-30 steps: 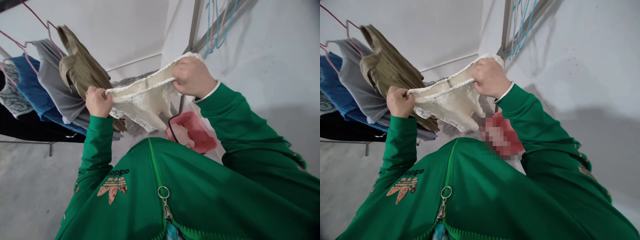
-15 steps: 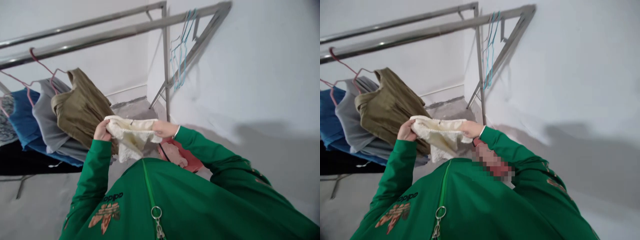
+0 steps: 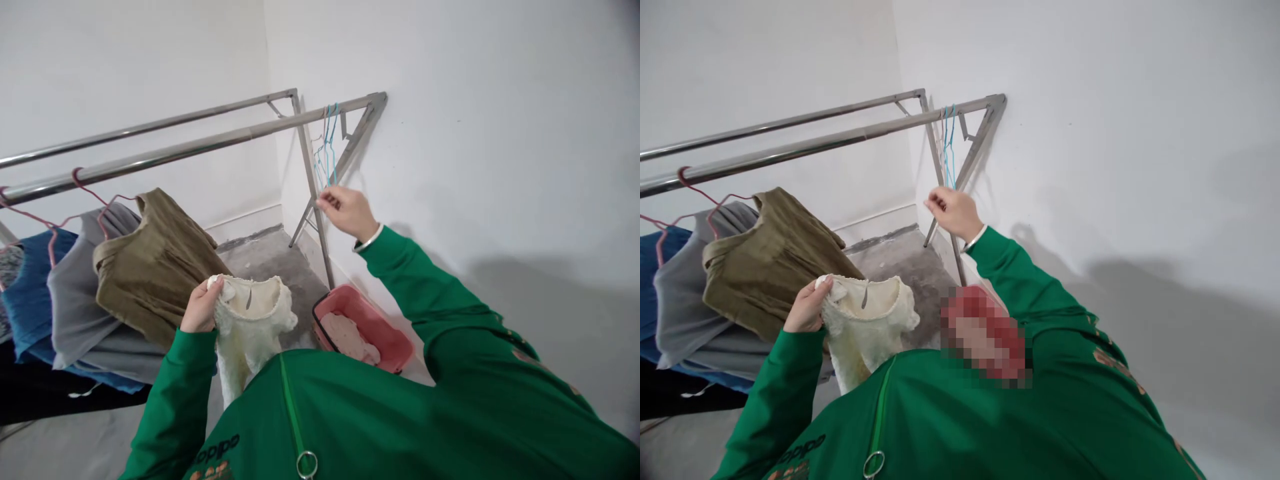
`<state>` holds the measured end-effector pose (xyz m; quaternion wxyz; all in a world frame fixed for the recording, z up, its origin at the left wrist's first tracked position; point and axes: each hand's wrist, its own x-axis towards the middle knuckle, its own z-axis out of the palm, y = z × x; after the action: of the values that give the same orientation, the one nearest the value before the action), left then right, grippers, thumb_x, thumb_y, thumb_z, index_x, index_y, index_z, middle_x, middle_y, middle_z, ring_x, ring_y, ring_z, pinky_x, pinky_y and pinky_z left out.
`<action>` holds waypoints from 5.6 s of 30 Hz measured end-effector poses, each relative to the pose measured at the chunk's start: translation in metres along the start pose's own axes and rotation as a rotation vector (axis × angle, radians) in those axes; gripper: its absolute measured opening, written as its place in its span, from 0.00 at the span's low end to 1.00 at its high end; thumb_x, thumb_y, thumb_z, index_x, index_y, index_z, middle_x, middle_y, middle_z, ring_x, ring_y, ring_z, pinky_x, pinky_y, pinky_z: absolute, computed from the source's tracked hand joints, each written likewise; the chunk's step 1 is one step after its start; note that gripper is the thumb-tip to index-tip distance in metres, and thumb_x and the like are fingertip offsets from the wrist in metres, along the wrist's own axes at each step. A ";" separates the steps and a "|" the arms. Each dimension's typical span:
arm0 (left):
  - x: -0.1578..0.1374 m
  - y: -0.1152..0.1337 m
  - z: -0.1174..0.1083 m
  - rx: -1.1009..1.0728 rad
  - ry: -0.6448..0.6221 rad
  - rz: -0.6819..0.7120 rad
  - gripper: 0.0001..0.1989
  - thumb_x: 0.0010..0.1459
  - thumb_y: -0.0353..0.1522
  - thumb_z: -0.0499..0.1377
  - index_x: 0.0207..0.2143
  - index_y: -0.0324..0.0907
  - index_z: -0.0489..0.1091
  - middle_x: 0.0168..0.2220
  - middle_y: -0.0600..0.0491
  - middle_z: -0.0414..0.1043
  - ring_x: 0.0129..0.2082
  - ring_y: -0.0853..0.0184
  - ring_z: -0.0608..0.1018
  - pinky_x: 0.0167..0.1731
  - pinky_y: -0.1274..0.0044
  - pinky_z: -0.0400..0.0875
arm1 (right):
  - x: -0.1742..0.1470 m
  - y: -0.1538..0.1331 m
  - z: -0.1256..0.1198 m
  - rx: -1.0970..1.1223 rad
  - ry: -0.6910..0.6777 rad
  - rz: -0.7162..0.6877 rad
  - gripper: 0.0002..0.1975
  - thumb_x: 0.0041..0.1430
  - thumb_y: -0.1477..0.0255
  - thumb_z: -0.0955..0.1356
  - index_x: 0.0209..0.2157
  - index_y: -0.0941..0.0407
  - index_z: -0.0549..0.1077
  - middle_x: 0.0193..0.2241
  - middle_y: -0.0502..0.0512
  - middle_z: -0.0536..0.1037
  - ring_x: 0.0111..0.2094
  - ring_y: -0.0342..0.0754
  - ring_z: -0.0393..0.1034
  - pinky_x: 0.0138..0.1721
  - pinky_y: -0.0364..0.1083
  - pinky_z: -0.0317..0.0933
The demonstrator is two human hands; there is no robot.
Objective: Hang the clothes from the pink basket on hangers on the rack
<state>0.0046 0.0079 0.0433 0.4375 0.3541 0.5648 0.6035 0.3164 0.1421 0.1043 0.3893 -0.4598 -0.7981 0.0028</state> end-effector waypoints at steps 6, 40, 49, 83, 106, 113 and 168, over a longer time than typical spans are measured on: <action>-0.005 0.002 0.007 0.018 0.036 0.006 0.31 0.24 0.50 0.71 0.28 0.38 0.72 0.18 0.57 0.70 0.20 0.68 0.73 0.24 0.78 0.67 | 0.074 0.029 0.019 -0.513 -0.066 0.260 0.25 0.60 0.59 0.64 0.48 0.67 0.69 0.46 0.73 0.73 0.47 0.61 0.67 0.44 0.53 0.60; 0.054 -0.002 -0.008 0.272 0.146 0.172 0.06 0.52 0.29 0.61 0.31 0.33 0.74 0.22 0.60 0.70 0.24 0.77 0.68 0.27 0.83 0.63 | -0.101 0.012 0.058 0.759 0.040 0.220 0.17 0.62 0.59 0.64 0.49 0.50 0.72 0.19 0.46 0.66 0.17 0.41 0.60 0.20 0.43 0.61; 0.062 -0.020 -0.015 0.266 0.189 0.195 0.10 0.47 0.35 0.66 0.28 0.36 0.76 0.22 0.57 0.71 0.23 0.73 0.70 0.26 0.81 0.64 | -0.125 -0.021 0.029 0.681 -0.125 0.120 0.12 0.63 0.62 0.64 0.38 0.51 0.78 0.25 0.50 0.75 0.19 0.41 0.64 0.21 0.44 0.61; -0.004 0.031 -0.005 1.147 -0.059 0.693 0.09 0.59 0.37 0.55 0.32 0.41 0.70 0.32 0.50 0.69 0.39 0.62 0.74 0.42 0.75 0.64 | -0.137 -0.045 0.186 0.341 -0.562 -0.487 0.33 0.52 0.75 0.65 0.61 0.59 0.60 0.57 0.63 0.69 0.60 0.58 0.57 0.62 0.64 0.44; 0.007 0.007 -0.074 1.475 0.253 0.797 0.20 0.59 0.46 0.53 0.21 0.43 0.57 0.20 0.54 0.57 0.21 0.68 0.59 0.25 0.73 0.46 | -0.123 0.041 0.160 0.385 -0.149 -0.109 0.13 0.56 0.58 0.68 0.31 0.53 0.76 0.35 0.54 0.79 0.43 0.51 0.72 0.61 0.63 0.42; 0.013 0.000 -0.073 1.438 0.298 0.718 0.22 0.57 0.49 0.54 0.21 0.44 0.53 0.20 0.55 0.49 0.20 0.68 0.50 0.27 0.72 0.38 | -0.125 0.023 0.118 0.626 -0.216 -0.186 0.17 0.58 0.55 0.67 0.31 0.54 0.76 0.31 0.56 0.77 0.39 0.51 0.72 0.45 0.54 0.66; 0.029 -0.001 -0.039 1.202 -0.054 0.804 0.21 0.64 0.46 0.47 0.25 0.42 0.65 0.24 0.52 0.66 0.28 0.66 0.71 0.30 0.75 0.62 | -0.071 0.033 0.041 0.129 -0.306 -0.334 0.26 0.64 0.51 0.57 0.47 0.57 0.72 0.46 0.62 0.76 0.48 0.56 0.70 0.48 0.55 0.62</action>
<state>-0.0423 0.0205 0.0361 -0.0746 0.7288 0.6139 0.2940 0.3341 0.1234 0.0199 0.2875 -0.2897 -0.9110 0.0589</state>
